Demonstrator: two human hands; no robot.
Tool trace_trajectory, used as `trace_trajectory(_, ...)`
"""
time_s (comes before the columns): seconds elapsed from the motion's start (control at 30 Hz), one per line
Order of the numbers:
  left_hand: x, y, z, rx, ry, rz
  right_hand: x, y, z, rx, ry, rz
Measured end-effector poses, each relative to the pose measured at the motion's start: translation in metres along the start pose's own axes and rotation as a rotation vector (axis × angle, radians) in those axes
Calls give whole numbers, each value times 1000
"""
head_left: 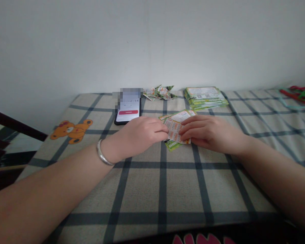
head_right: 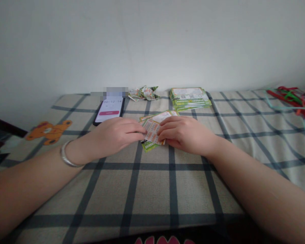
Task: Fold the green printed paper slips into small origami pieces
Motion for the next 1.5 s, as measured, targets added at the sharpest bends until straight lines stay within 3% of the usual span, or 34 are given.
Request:
trace_trajectory(0.23, -8, 3, 4, -50, -27, -49, 4, 1, -1, 8, -42, -10)
trace_trajectory(0.37, -13, 1, 7, 2, -31, -67, 8, 4, -1, -1, -62, -62)
trace_trajectory(0.57, -12, 1, 7, 32, -19, -90, 6, 2, -1, 30, -85, 58)
trace_trajectory(0.83, -12, 2, 6, 99, 141, -33, 5, -1, 2, 48, -14, 165)
trace_trajectory(1.17, -6, 5, 4, 105, 255, 36, 5, 1, 2, 110, -77, 208)
trace_trajectory(1.4, -8, 3, 4, 24, 366, 20, 3, 5, 2, 65, -53, 157)
trace_trajectory(1.5, -7, 1, 4, 11, 316, -8, 7, 7, 3, 39, -40, 148)
Point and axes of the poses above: each hand's wrist, its own z-axis towards the middle knuckle, its own y-axis out of the back of the hand, x = y × z, the point moved 3 cm from there along z, towards the middle knuckle, and after that the axes turned 13 degrees about -z, right-handed, at the moved point
